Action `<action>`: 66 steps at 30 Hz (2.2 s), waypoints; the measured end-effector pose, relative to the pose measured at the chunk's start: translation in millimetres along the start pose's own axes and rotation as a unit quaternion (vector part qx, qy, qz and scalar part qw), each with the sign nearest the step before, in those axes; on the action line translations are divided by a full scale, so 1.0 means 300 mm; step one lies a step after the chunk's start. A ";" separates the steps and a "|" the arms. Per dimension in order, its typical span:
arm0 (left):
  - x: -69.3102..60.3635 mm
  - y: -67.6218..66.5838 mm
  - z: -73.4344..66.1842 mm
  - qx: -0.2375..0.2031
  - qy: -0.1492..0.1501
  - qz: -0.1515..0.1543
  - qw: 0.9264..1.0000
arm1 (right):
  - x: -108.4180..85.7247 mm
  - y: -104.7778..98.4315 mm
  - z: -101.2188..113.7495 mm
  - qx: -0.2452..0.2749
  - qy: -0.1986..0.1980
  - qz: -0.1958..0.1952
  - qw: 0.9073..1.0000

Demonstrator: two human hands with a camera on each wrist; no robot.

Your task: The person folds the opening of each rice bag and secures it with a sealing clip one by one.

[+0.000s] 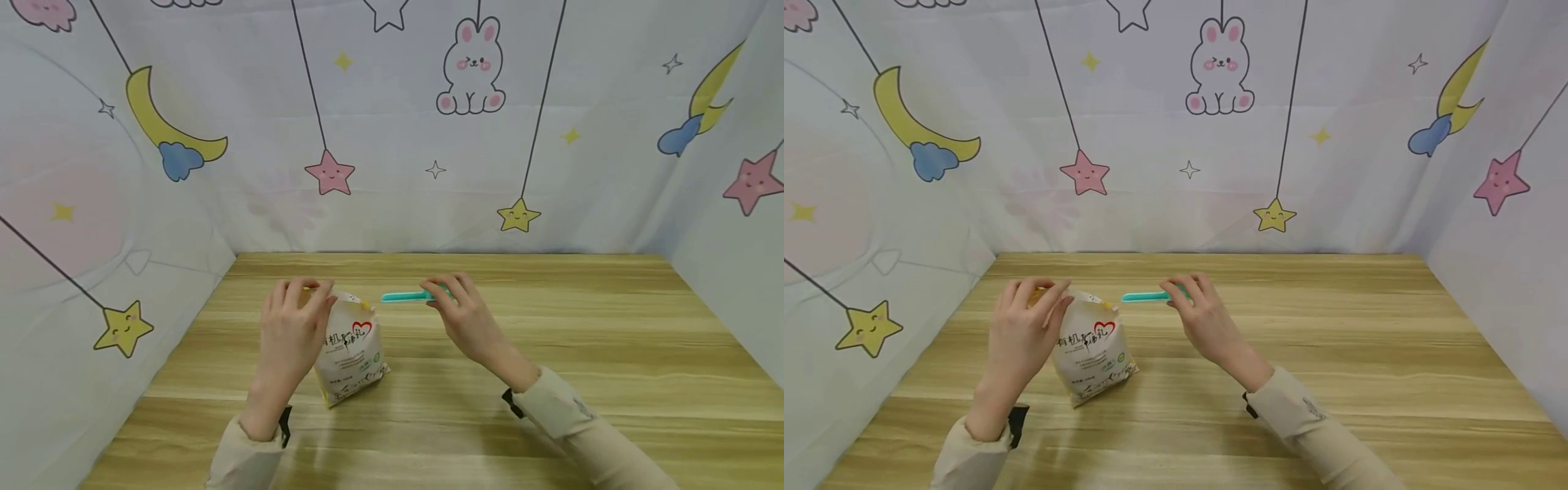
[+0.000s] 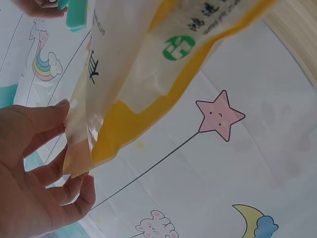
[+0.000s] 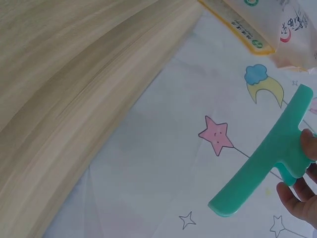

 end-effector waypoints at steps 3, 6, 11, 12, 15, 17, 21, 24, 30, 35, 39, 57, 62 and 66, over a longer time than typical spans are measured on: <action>0.002 -0.002 0.005 0.001 -0.004 0.002 1.000 | 0.011 0.004 0.007 -0.002 -0.005 -0.004 1.000; 0.002 -0.003 0.006 0.003 -0.003 0.002 1.000 | 0.019 0.008 0.014 -0.010 -0.013 -0.006 1.000; 0.001 -0.001 0.006 0.005 -0.001 0.001 1.000 | 0.028 0.013 0.023 -0.032 -0.023 -0.004 0.999; 0.000 -0.001 0.005 0.005 -0.001 0.002 1.000 | 0.030 0.014 0.024 -0.035 -0.023 -0.003 0.999; 0.000 -0.001 0.005 0.004 -0.001 0.002 1.000 | 0.034 0.016 0.029 -0.040 -0.026 -0.004 0.999; 0.001 -0.001 0.006 0.004 0.000 0.001 1.000 | 0.037 0.018 0.033 -0.040 -0.029 -0.007 0.999; 0.001 -0.004 0.008 0.002 -0.001 -0.002 1.000 | 0.046 0.022 0.040 -0.035 -0.032 -0.013 0.999; 0.002 -0.008 0.008 -0.003 -0.002 -0.008 1.000 | 0.051 0.028 0.043 -0.035 -0.029 -0.012 0.999; 0.005 -0.016 0.008 -0.016 -0.001 -0.022 1.000 | 0.058 0.041 0.044 -0.033 -0.017 -0.008 0.999; 0.009 -0.021 0.007 -0.020 -0.004 -0.029 0.999 | 0.064 0.049 0.044 -0.018 -0.003 -0.010 1.000; 0.009 -0.022 0.008 -0.022 -0.006 -0.029 0.999 | 0.072 0.050 0.047 -0.006 0.005 -0.015 1.000; 0.003 -0.016 0.013 -0.014 -0.009 -0.024 1.000 | 0.097 0.079 0.083 0.012 0.006 -0.004 1.000; 0.003 -0.016 0.013 -0.014 -0.009 -0.025 1.000 | 0.101 0.081 0.092 0.020 0.002 -0.012 1.000; 0.005 -0.016 0.013 -0.013 -0.008 -0.024 1.000 | 0.105 0.083 0.097 0.026 0.003 -0.016 1.000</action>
Point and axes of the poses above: each hand's wrist, its own x-axis towards the middle knuckle, its own y-axis out of the palm, z = x × y, the point moved 9 cm from there along x, towards the middle knuckle, and after that the axes turned 14 degrees about -z, right-handed, at the moved point
